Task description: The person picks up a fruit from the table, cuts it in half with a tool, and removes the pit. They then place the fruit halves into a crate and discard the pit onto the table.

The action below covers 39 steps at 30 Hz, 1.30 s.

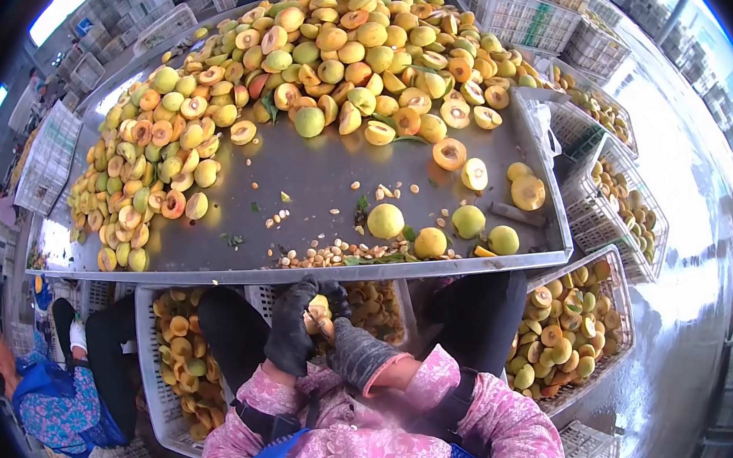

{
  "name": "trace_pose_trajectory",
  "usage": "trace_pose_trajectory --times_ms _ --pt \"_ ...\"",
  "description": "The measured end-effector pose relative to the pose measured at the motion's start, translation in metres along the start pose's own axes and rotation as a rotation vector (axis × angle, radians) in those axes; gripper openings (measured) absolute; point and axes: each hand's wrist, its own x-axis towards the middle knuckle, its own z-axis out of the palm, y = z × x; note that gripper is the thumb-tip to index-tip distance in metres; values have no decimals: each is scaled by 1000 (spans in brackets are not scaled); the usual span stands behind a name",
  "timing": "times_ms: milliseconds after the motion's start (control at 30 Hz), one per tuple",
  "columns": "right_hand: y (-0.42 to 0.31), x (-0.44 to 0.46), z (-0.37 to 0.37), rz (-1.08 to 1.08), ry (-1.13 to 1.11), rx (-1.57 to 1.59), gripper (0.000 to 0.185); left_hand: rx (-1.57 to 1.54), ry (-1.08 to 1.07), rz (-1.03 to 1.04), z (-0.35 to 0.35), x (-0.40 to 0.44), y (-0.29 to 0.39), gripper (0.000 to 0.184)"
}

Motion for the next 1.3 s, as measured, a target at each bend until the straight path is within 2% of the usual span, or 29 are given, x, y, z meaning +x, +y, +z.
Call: trace_pose_trajectory --times_ms 133,233,333,433,533,667,733,833,933,967,1033,1133,1233,1267,1300 --pt "10 4 4 -18 -91 82 37 -211 -59 -118 2 1 14 23" --pt "11 8 7 -18 -117 1 33 212 -165 201 -6 5 10 23" --pt "19 12 10 -91 -136 13 56 147 -147 164 -5 3 24 28" --pt "4 9 -2 -19 -283 379 41 -683 -40 -446 -4 0 16 33" --pt "9 8 -1 46 -358 509 33 -676 7 -371 -4 -3 18 43" --pt "18 1 8 91 -373 869 24 -695 -35 -255 -2 -6 13 45" --pt "14 -3 6 116 -387 926 23 -725 -36 -245 1 -9 11 44" --pt "23 -3 13 142 -364 928 21 -979 -55 -490 2 -8 10 41" --pt "23 -7 6 216 -372 798 28 -774 -118 -500 2 -8 2 39" --pt "21 -8 5 243 -372 806 30 -836 -70 -517 4 -10 2 37" --pt "17 -13 4 294 -349 1023 22 -958 28 -557 12 -14 9 34" --pt "12 -23 0 169 -443 1088 23 -495 83 -250 15 -19 -12 32" --pt "6 -26 -5 166 -282 957 26 -127 -12 -172 4 -29 -8 30" --pt "8 -26 -9 159 -296 969 27 169 -22 90 -6 -20 4 23" --pt "10 -27 -13 151 -310 982 27 256 132 189 -18 -24 30 18"
